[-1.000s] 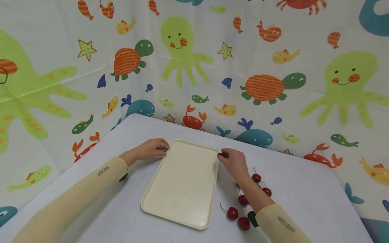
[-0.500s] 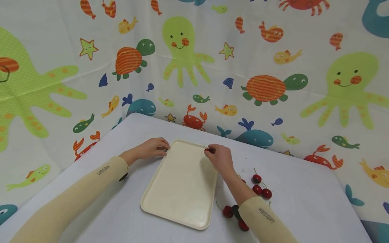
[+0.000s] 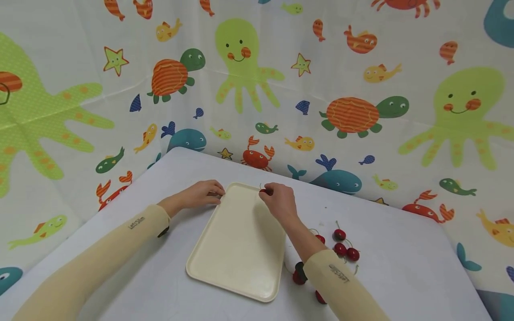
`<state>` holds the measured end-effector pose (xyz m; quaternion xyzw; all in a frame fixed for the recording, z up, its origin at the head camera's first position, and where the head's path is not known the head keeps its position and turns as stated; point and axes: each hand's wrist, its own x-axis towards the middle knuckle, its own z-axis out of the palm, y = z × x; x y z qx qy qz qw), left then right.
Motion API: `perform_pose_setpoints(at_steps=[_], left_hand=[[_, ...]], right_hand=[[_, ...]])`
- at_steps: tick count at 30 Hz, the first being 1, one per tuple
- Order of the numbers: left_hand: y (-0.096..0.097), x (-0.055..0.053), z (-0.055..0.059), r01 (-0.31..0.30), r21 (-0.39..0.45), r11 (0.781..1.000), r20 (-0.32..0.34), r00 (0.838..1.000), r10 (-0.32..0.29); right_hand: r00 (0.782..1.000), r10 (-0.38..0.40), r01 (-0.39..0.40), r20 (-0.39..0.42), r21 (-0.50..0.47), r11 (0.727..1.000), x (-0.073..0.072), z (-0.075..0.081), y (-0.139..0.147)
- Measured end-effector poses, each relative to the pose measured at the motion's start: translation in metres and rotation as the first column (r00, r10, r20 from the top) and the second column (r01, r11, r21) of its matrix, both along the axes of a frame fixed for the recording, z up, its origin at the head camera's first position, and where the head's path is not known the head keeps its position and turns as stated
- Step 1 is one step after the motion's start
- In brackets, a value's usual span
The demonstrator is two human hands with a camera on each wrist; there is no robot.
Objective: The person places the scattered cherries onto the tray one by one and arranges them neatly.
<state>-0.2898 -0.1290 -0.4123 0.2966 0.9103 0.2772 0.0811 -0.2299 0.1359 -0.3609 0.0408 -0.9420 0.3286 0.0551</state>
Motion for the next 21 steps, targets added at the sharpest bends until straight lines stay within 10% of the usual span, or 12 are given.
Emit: perform_pose_setpoints(at_steps=[21], left_hand=[[0.001, 0.001, 0.002, 0.030, -0.006, 1.000, -0.030, 0.999, -0.031]], right_hand=[[0.999, -0.026, 0.029, 0.045, -0.078, 0.997, -0.013, -0.009, -0.055]])
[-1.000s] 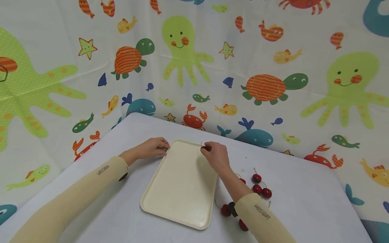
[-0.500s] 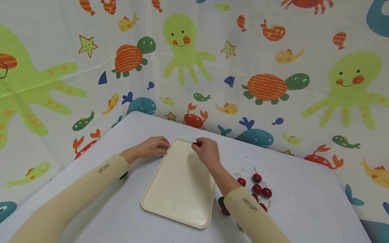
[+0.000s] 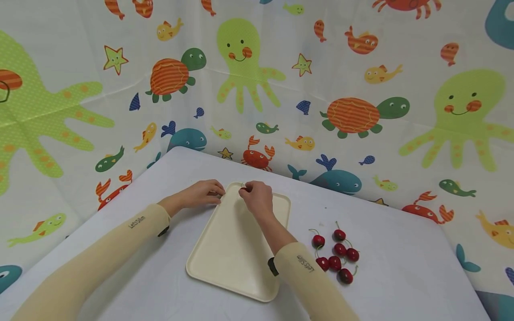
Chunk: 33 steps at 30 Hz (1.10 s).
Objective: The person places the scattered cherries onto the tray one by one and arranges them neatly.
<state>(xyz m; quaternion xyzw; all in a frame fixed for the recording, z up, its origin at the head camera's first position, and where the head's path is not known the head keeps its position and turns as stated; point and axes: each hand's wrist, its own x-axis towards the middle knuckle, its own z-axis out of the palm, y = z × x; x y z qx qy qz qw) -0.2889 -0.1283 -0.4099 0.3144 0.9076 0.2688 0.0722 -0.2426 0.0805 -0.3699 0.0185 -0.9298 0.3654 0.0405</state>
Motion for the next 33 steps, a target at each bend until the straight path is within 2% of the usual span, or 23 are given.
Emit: perform_pose_setpoints(at_steps=[14, 24, 33], left_hand=[[0.000, 0.000, 0.001, -0.003, -0.009, 1.000, 0.004, 1.000, 0.003], [0.000, -0.001, 0.001, -0.004, -0.001, 1.000, 0.012, 1.000, 0.004], [0.000, 0.000, 0.001, -0.010, 0.002, 1.000, 0.019, 1.000, 0.010]], right_hand=[[0.998, -0.039, 0.040, -0.047, 0.024, 0.999, -0.008, -0.016, -0.017], [0.997, -0.069, 0.072, -0.045, 0.068, 0.995, -0.008, -0.022, -0.020], [0.998, -0.056, 0.059, -0.037, 0.086, 0.995, -0.009, -0.028, -0.021]])
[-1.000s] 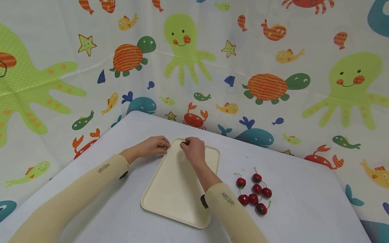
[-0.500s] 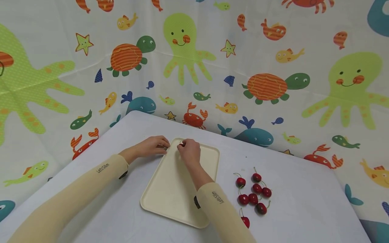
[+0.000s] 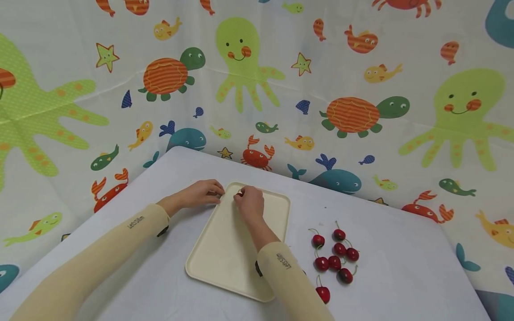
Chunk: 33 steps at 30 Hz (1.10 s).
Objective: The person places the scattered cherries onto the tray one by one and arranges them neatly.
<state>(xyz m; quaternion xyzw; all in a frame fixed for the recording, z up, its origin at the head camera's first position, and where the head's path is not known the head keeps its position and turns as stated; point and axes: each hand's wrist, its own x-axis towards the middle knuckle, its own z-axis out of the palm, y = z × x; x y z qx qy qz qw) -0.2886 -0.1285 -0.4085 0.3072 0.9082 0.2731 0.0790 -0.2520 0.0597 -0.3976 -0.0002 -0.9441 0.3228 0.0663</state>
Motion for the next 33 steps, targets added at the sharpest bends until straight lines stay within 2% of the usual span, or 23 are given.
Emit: perform_pose_setpoints(at_steps=[11, 28, 33], left_hand=[[-0.0008, -0.0018, -0.0007, 0.011, 0.004, 1.000, -0.017, 1.000, -0.011], [-0.0017, 0.0002, 0.0009, 0.003, -0.018, 1.000, -0.012, 1.000, -0.003], [-0.0014, -0.0005, -0.0005, 0.011, -0.011, 1.000, -0.012, 1.000, -0.012]], right_hand=[[0.999, -0.024, 0.026, 0.047, -0.031, 0.999, -0.0020, 0.0006, -0.0027], [0.999, -0.016, 0.016, 0.037, -0.007, 1.000, -0.0005, 0.0013, -0.0036], [0.999, -0.034, 0.033, 0.041, 0.010, 0.999, -0.0022, 0.0001, -0.0039]])
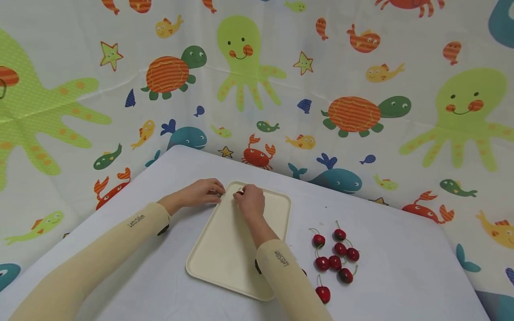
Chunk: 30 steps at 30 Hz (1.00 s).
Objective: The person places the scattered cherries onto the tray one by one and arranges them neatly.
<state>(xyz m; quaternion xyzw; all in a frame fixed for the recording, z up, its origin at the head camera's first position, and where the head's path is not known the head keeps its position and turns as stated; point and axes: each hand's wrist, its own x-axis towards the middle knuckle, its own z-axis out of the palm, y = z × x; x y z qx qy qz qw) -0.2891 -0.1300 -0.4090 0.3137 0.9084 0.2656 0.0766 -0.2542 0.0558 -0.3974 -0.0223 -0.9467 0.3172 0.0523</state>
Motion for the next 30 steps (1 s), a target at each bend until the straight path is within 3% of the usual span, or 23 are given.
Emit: perform_pose_setpoints(at_steps=[12, 30], left_hand=[[0.000, -0.004, -0.001, 0.005, -0.003, 1.000, 0.006, 1.000, -0.005], [0.001, -0.003, 0.001, -0.006, -0.007, 1.000, 0.013, 1.000, 0.006]], right_hand=[[1.000, -0.005, 0.005, 0.027, 0.000, 1.000, -0.001, 0.002, 0.002], [1.000, 0.010, -0.011, 0.014, 0.006, 1.000, 0.000, 0.022, 0.023]])
